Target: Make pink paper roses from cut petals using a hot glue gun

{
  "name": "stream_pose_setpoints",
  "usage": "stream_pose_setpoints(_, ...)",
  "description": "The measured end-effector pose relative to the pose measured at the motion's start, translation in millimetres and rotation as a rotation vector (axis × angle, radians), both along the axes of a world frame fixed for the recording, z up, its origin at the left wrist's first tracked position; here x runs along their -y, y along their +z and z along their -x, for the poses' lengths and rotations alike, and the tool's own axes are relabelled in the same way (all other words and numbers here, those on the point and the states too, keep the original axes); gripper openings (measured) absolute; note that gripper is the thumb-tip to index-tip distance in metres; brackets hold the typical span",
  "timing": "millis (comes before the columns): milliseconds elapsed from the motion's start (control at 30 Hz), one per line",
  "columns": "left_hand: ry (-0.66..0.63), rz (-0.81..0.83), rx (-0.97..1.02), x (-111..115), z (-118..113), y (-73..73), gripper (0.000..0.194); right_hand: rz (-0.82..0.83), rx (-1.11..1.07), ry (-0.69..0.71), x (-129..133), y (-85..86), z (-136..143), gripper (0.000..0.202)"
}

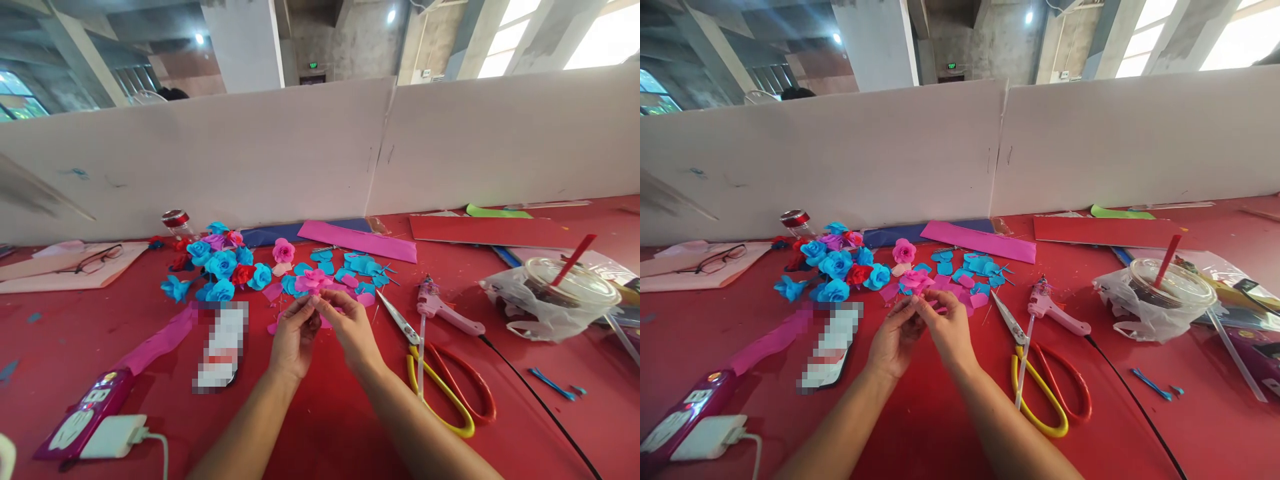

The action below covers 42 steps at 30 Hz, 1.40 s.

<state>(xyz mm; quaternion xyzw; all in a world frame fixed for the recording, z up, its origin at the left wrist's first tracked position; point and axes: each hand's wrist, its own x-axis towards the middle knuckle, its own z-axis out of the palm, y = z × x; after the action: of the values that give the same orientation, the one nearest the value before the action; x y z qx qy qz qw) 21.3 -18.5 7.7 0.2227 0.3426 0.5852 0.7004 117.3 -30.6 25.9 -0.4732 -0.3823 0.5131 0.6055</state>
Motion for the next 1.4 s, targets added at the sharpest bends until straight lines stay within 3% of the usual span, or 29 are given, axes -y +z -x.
stream_pose_setpoints(167, -0.016, -0.088, -0.101, 1, -2, 0.3, 0.013, -0.081, 0.069, -0.042, -4, -8.9, -3, 0.025)
stream_pose_setpoints(333, 0.096, -0.251, -0.343, -2, 11, 11.3, 0.023, -0.246, 0.228, -0.057, -5, -12.9, -5, 0.017)
stream_pose_setpoints(433, 0.036, -0.287, -0.236, -7, 23, 19.2, 0.022, -0.287, 0.246, -0.010, -4, -11.6, -4, 0.016)
stream_pose_setpoints(600, -0.074, -0.210, -0.015, -11, 34, 26.3, 0.024, -0.280, 0.145, 0.069, -4, -15.3, -2, 0.021)
stream_pose_setpoints(833, -0.029, -0.239, 0.145, -8, 37, 31.4, 0.027, -0.348, 0.136, 0.070, -3, -18.5, -1, 0.019)
stream_pose_setpoints(1033, -0.128, -0.230, -0.021, -8, 40, 32.2, 0.030, -0.413, 0.211, -0.011, -2, -18.6, 1, 0.015)
stream_pose_setpoints(1400, -0.043, -0.254, -0.237, -6, 46, 39.0, 0.028, -0.438, 0.323, -0.014, -1, -20.8, 2, 0.016)
